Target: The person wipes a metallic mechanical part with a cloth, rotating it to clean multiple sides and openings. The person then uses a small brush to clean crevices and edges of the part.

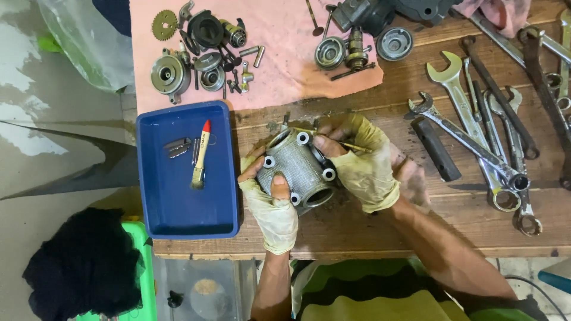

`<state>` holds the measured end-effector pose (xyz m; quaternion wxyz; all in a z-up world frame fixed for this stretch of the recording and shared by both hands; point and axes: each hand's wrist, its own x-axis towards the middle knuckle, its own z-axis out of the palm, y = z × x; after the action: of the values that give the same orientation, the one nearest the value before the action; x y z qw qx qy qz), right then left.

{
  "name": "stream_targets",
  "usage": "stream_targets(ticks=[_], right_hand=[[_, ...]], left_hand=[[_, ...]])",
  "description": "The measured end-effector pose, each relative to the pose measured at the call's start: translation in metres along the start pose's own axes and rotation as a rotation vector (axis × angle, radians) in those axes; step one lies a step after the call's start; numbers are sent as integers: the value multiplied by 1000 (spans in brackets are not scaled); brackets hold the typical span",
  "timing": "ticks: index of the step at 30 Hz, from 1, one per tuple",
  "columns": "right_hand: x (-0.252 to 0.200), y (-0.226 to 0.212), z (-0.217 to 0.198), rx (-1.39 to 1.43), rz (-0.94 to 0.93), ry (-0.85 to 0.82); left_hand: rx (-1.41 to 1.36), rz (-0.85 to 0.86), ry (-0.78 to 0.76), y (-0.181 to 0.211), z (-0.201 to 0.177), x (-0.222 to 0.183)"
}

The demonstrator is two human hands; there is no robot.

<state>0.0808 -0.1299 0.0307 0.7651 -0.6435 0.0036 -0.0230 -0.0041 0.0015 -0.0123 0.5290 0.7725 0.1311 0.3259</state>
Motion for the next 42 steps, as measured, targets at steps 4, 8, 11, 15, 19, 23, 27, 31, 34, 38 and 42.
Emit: stream_targets(ticks=[4, 8, 11, 15, 19, 23, 27, 31, 34, 38, 42], right_hand=[[8, 8, -14, -1, 14, -71], [17, -9, -11, -50, 91, -144], [29, -4, -23, -115, 139, -214], [26, -3, -17, -90, 135, -220], [19, 1, -12, -51, 1, -158], [16, -9, -13, -148, -36, -123], [14, 1, -13, -238, -101, -133], [17, -2, -12, -80, -49, -141], [16, -12, -12, -135, -100, -162], [18, 5, -15, 14, -66, -167], [19, 6, -13, -108, -52, -131]], left_hand=[[40, 53, 13, -14, -2, -3], [-4, 38, 5, 0, 1, 3], [23, 49, 3, 10, 3, 7], [20, 38, -6, -5, -1, -1], [74, 57, -4, -17, -3, -5], [212, 124, 4, -25, -4, -4], [322, 1, -119, 18, 1, 4], [259, 109, -35, -14, -2, -2], [130, 80, 44, -27, -1, -8], [88, 77, 69, -13, 6, 0], [267, 136, -240, -4, -7, 2]])
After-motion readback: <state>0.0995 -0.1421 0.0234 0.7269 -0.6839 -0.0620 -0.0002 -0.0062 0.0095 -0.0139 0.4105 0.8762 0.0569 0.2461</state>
